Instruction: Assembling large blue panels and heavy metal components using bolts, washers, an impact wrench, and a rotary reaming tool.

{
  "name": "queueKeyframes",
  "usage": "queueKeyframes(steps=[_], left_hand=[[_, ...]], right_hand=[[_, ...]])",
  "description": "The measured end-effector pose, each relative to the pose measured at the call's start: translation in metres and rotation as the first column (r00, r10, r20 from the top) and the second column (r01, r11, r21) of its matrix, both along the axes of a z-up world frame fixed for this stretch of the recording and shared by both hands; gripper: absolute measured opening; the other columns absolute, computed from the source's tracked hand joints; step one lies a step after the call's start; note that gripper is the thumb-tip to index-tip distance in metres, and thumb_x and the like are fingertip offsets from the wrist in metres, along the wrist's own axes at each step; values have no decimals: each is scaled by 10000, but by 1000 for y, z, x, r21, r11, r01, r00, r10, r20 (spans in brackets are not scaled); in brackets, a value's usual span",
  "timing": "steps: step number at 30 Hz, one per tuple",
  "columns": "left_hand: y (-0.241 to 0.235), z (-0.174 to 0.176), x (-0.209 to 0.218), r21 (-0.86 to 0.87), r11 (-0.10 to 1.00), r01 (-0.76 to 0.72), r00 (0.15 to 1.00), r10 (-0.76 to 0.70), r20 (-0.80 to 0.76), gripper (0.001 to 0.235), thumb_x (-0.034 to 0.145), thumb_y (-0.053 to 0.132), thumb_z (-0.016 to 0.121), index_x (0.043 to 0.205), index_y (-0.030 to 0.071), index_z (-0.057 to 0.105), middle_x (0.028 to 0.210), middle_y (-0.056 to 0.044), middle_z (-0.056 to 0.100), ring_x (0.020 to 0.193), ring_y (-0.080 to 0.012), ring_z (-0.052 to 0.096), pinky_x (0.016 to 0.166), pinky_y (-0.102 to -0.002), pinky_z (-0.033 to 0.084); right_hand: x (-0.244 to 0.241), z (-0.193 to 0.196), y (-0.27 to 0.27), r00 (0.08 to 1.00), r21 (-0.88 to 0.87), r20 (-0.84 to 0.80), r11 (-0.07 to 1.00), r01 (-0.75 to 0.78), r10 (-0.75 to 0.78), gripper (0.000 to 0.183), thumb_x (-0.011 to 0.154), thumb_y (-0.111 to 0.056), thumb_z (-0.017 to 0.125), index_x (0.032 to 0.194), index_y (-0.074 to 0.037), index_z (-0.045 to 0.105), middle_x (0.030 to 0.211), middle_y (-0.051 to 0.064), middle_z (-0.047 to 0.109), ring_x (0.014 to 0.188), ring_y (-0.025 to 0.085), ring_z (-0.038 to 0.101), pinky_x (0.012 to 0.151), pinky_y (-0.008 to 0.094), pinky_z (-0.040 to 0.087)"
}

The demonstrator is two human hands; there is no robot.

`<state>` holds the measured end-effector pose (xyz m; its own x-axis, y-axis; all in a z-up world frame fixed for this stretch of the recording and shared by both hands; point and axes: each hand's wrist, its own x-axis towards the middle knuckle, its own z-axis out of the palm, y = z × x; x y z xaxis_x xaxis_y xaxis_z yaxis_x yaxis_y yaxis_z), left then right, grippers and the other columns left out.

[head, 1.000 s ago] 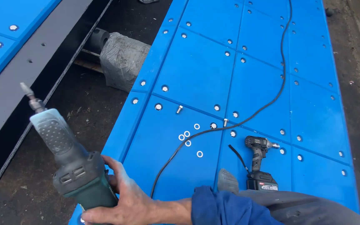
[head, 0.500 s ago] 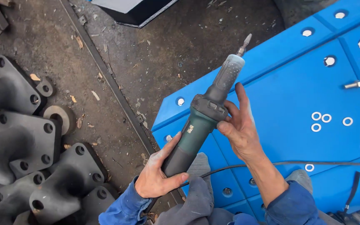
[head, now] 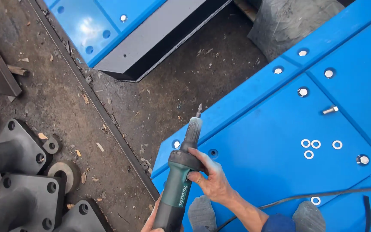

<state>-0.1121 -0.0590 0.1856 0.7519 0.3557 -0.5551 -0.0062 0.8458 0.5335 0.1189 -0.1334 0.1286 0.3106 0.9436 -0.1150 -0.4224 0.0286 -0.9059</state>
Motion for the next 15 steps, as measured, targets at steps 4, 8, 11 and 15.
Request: queueKeyframes(steps=[4,8,11,15], left_hand=[[25,7,-6,47,997,56,997,-59,47,1262,710,385,843,1691,133,91,1326,-290,548,878,-295,673,726,-376,535],[40,7,-24,54,992,110,991,-114,66,1268,741,381,848,1719,122,84,1414,-349,508,965,-324,672,797,-392,531],[5,39,-76,-83,987,136,988,-141,-59,1271,762,377,852,1738,114,80,1473,-388,480,1023,-344,671,845,-402,528],[1,50,-92,4,964,264,943,-258,-211,1155,766,424,812,1641,71,147,1578,-213,433,1086,-283,665,883,-384,537]], right_hand=[[-11,-1,-2,981,-45,169,993,106,-97,724,950,-450,693,1490,-9,498,1279,130,723,1147,200,725,965,366,617],[-23,-21,5,941,-137,-228,965,224,-250,674,1010,-385,654,1498,-41,341,1202,164,685,1025,209,654,831,379,537],[-12,12,24,755,-159,-604,967,200,-255,698,1003,-414,628,1543,-91,326,1206,151,670,1093,256,694,930,430,597],[-23,28,33,536,-190,-812,973,130,-231,570,920,-389,649,1385,-155,417,1084,173,714,1028,310,746,846,490,626]])
